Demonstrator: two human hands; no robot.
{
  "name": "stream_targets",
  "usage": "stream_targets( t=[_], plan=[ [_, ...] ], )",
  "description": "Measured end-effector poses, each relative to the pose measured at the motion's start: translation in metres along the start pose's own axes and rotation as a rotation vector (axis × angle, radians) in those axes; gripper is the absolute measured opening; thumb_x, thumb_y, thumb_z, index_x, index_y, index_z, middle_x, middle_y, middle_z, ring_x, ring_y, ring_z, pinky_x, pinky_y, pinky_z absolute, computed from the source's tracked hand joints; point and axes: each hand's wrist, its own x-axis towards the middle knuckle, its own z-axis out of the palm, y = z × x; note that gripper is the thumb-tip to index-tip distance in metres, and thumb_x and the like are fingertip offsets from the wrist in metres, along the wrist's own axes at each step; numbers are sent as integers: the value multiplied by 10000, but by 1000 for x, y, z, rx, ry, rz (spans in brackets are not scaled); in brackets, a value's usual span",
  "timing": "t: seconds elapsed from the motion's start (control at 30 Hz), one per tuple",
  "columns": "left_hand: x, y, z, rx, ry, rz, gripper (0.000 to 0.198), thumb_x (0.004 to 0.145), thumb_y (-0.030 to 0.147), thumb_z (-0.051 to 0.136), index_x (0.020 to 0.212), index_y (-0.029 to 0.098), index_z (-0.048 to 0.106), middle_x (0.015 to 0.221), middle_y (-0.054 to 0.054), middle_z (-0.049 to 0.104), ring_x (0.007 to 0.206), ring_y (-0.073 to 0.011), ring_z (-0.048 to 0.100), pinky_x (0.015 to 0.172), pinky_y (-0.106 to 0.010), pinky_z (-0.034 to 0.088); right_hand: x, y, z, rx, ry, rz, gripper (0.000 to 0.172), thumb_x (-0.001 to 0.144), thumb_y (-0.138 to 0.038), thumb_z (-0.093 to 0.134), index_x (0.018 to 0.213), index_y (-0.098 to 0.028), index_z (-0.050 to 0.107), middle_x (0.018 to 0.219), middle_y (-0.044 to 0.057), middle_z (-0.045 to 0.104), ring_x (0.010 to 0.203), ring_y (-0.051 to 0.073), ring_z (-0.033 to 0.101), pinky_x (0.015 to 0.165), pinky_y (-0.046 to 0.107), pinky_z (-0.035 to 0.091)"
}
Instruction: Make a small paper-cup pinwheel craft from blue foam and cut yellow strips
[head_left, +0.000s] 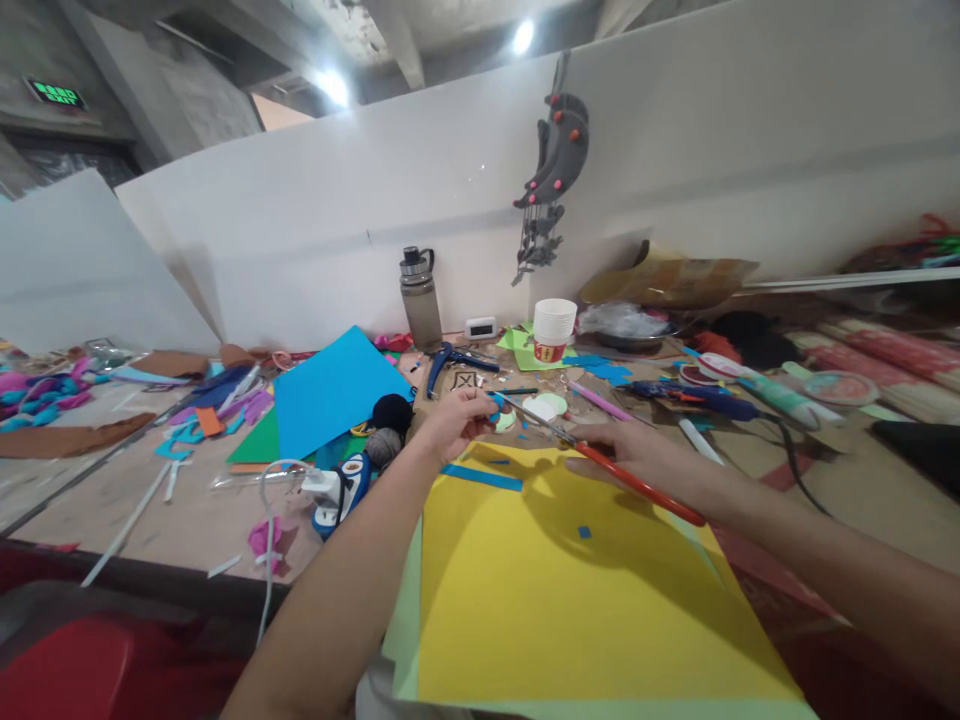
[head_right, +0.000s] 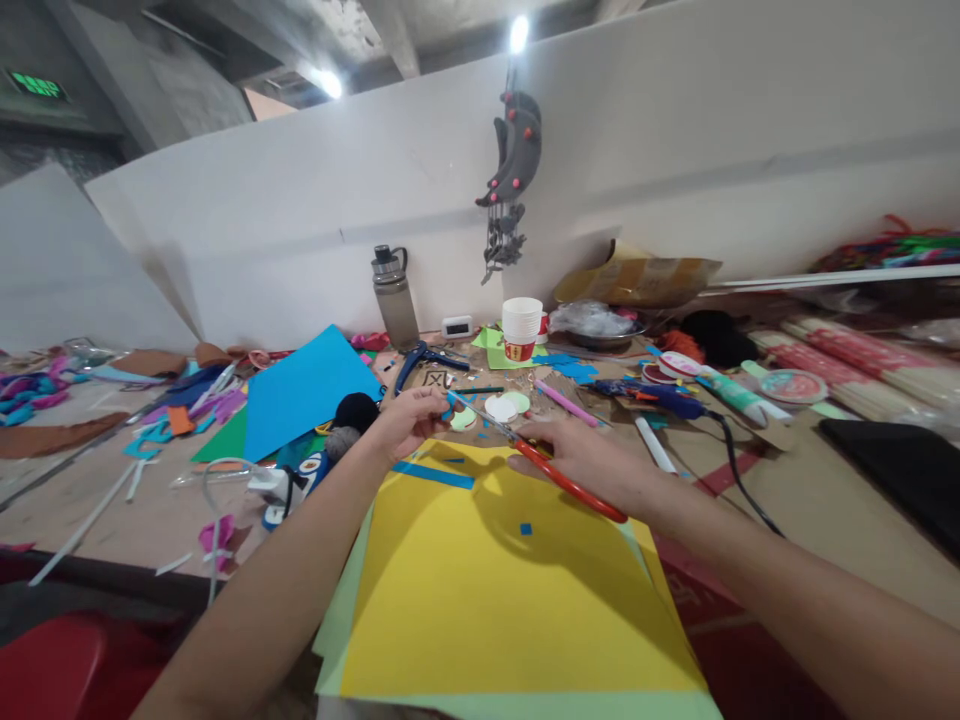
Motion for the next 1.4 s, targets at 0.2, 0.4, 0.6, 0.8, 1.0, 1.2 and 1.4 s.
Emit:
stream_targets(
  t=[0.2, 0.4, 0.6, 0.8, 1.0, 1.2, 1.4],
  plan=[
    [1, -2, -1, 49, -28, -2, 236, 573, 192, 721, 595, 150, 490, 530, 10, 539, 500, -80, 526, 462, -180, 344, 1, -3, 1, 41, -117, 59, 364, 825, -522, 479, 809, -204, 655, 734, 39, 655, 633, 193, 579, 544, 295, 432],
    [-1, -1, -1, 78, -19, -1, 228, 573, 199, 716, 599, 145, 496, 567, 8, 556, 474, -63, 505, 445, -178, 324, 1, 4, 6, 36, -109, 79, 315, 813, -476, 502, 783, -207, 662, 726, 35, 667, 627, 190, 587, 531, 277, 410],
    [1, 1, -2, 56, -14, 7, 216, 560, 189, 717, 579, 141, 507, 558, 16, 537, 487, -59, 486, 472, -183, 368, 5, 3, 6, -19, -93, 41, 306, 837, -440, 470, 851, -211, 672, 810, 44, 690, 688, 192, 607, 581, 276, 417],
    [-1, 16, -15, -3, 24, 102, 201, 554, 154, 701, 555, 140, 500, 571, 11, 541, 511, -67, 495, 474, -182, 382, 32, -12, -8, -96, -148, 14, 335, 831, -409, 447, 719, -170, 653, 629, 35, 623, 562, 150, 522, 497, 240, 338],
    [1, 26, -31, -63, 222, 41, 111, 592, 115, 662, 624, 123, 556, 604, -19, 580, 506, -65, 503, 434, -165, 362, 63, -24, -9, -167, -79, -46, 235, 777, -326, 522, 809, -193, 713, 677, 38, 668, 585, 149, 542, 506, 230, 312],
    [3, 23, -31, -49, 277, -3, 49, 620, 77, 605, 640, 109, 573, 555, -20, 565, 486, -70, 503, 412, -165, 358, 57, -31, 2, -75, -91, 33, 232, 778, -288, 480, 679, -177, 659, 502, 2, 556, 484, 124, 490, 449, 214, 292],
    [2, 23, -31, -24, 220, -8, 79, 612, 126, 653, 645, 105, 584, 587, -30, 581, 498, -66, 501, 411, -168, 341, 51, -16, 5, 88, -39, 54, 335, 809, -447, 454, 777, -178, 651, 592, 10, 591, 510, 138, 512, 458, 228, 347]
  ],
)
